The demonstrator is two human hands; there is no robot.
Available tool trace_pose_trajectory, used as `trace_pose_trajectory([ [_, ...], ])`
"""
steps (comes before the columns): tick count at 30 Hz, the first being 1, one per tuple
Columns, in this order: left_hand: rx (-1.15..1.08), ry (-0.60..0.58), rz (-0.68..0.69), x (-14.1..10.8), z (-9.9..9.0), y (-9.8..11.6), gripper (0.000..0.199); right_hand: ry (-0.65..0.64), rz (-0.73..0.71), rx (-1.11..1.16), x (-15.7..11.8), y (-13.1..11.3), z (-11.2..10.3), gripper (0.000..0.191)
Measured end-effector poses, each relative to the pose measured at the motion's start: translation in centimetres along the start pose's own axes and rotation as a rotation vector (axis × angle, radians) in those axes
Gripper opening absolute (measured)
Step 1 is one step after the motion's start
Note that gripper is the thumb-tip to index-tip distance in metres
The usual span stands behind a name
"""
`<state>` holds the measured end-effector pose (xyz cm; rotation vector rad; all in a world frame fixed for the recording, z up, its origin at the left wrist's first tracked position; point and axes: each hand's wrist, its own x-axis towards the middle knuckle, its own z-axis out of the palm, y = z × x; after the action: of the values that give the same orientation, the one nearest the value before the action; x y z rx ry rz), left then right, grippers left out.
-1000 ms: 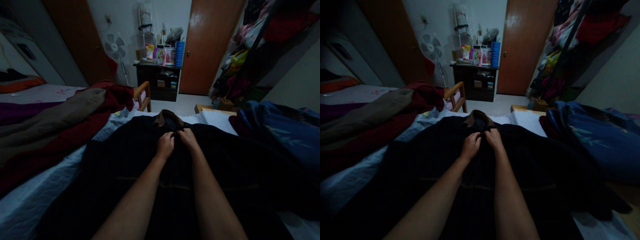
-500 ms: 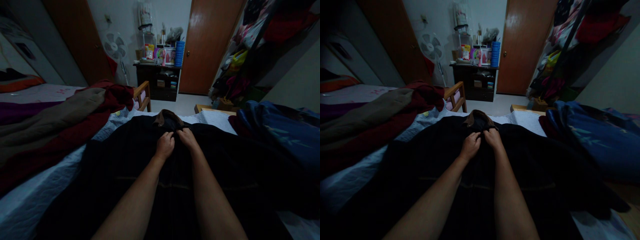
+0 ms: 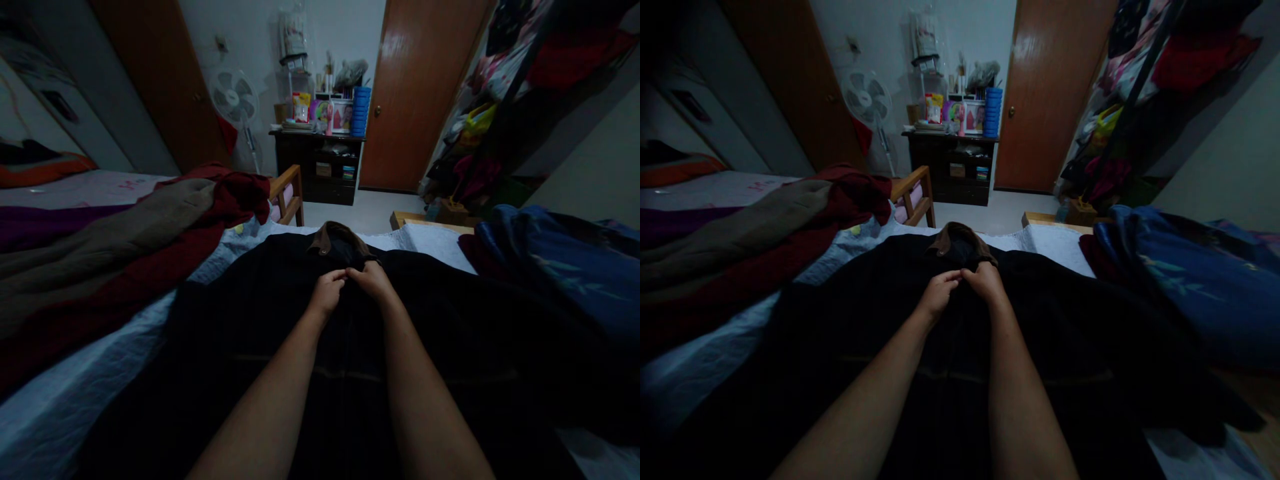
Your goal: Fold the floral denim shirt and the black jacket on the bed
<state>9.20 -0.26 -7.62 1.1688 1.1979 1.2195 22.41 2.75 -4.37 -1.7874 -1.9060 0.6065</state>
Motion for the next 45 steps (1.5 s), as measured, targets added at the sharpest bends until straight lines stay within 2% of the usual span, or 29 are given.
trace_pose_trajectory([
  [3, -0.056, 0.032, -0.043, 0.2, 0.0, -0.3, 0.038, 0.021, -0.004, -0.071, 0.1, -0.1, 0.2, 0.034],
  [10, 0.023, 0.047, -0.027, 0.3, 0.1, -0.5, 0.043, 0.052, 0.010, -0.235, 0.0, -0.4, 0.8, 0.039],
  [14, 0.083, 0.053, -0.030, 0.3, 0.2, -0.5, 0.044, 0.039, 0.013, -0.266, 0.0, -0.5, 0.8, 0.041],
  [28, 0.064, 0.036, 0.052, 0.1, 0.2, -0.5, 0.036, 0.054, -0.024, -0.246, 0.3, 0.0, 0.8, 0.037],
  [31, 0.128, 0.029, 0.050, -0.1, 0.3, -0.3, 0.036, 0.063, -0.017, -0.177, 0.2, 0.1, 0.8, 0.035],
  [34, 0.222, -0.002, 0.054, -0.3, 0.4, 0.0, 0.038, 0.129, -0.026, -0.036, 0.2, 0.4, 0.6, 0.032],
  [38, 0.509, -0.030, 0.186, -0.9, 0.6, 0.5, 0.040, 0.273, -0.084, 0.208, 0.6, 1.2, 0.3, 0.055],
  [41, 0.816, -0.078, 0.259, -1.7, 1.0, 0.8, 0.043, 0.308, -0.012, 0.389, 1.3, 2.0, 0.3, 0.066],
  [45, 1.095, -0.164, 0.258, -2.5, 1.7, 0.4, 0.057, 0.367, 0.142, 0.697, 1.9, 2.7, 0.8, 0.069],
])
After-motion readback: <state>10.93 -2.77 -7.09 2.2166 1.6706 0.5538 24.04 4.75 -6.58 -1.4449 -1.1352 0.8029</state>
